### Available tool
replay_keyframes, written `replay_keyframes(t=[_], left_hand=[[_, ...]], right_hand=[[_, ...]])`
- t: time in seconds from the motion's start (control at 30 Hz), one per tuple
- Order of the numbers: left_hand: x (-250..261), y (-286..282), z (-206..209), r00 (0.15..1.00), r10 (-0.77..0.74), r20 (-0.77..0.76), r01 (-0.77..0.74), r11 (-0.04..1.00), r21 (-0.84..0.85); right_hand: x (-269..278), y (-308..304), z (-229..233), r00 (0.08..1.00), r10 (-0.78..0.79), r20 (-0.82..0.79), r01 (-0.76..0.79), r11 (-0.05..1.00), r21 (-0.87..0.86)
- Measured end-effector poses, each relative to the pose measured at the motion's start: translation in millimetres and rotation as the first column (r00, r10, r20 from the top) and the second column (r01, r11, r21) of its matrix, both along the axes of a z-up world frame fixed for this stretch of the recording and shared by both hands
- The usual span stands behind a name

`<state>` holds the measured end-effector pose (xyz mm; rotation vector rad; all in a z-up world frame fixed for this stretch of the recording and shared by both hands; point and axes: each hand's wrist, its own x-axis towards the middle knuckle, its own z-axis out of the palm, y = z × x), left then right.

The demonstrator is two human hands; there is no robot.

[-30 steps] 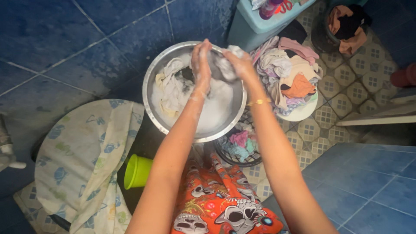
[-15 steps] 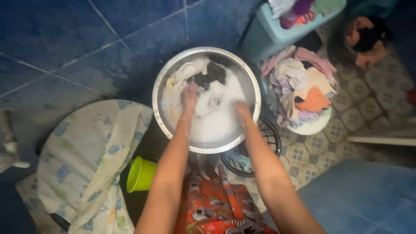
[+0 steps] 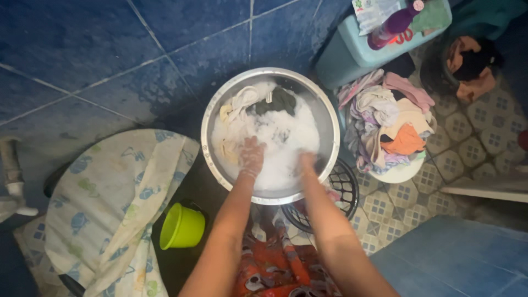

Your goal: The person hand-washes multiple pieces of clothing in a metal basin filled with soapy water. They scrub and rinse items one by one, including a light green cloth, a dark garment, and a white cloth, then place them into a basket.

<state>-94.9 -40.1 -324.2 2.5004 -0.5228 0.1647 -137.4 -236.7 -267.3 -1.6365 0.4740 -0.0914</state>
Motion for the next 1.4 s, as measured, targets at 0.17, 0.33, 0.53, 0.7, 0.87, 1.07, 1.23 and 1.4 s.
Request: replay_keyframes(t=[0.17, 0.33, 0.53, 0.7, 0.87, 1.07, 1.23, 1.4], left_hand=[[13.2, -0.6, 70.0, 0.974, -0.224, -0.042, 0.192, 0.906, -0.377], [53.7, -35.9, 198.2, 0.945, -0.324, -0.033, 0.250, 0.786, -0.566], [89.2, -18.1, 237.7, 0.977, -0.186, -0.101, -0.029, 0.354, -0.935], [84.4, -18.1, 144.3, 0.814, -0.236, -0.531, -0.454, 0.312, -0.835], [63.9, -50.8, 54.9, 0.457, -0.622, -0.636, -0.736, 0.138, -0.663], [65.2, -52.0, 24.8, 0.559, -0.620, -0.551, -0.702, 0.000, -0.712], [97.0, -6.9, 51.4, 0.589, -0.166, -0.791, -0.752, 0.248, -0.611], [47.0, -32.6, 143.6, 0.819, -0.241, -0.520, -0.251, 0.666, -0.703]], right_hand=[[4.7, 11.8, -11.0, 0.871, 0.429, 0.239, -0.171, 0.722, -0.670], [44.6, -19.5, 21.8, 0.916, 0.345, 0.205, -0.340, 0.938, -0.061], [61.6, -17.6, 47.8, 0.977, 0.050, 0.206, -0.090, 0.978, 0.187], [68.4, 51.1, 94.0, 0.899, -0.173, 0.403, 0.201, 0.979, -0.029], [72.3, 90.2, 119.0, 0.892, 0.151, 0.425, 0.196, 0.719, -0.667], [98.2, -6.0, 125.9, 0.963, 0.018, 0.268, 0.227, 0.478, -0.848], [100.5, -45.8, 133.1, 0.985, 0.017, -0.173, -0.057, 0.972, -0.227], [101.8, -44.2, 136.8, 0.973, -0.044, -0.226, 0.122, 0.930, 0.347]])
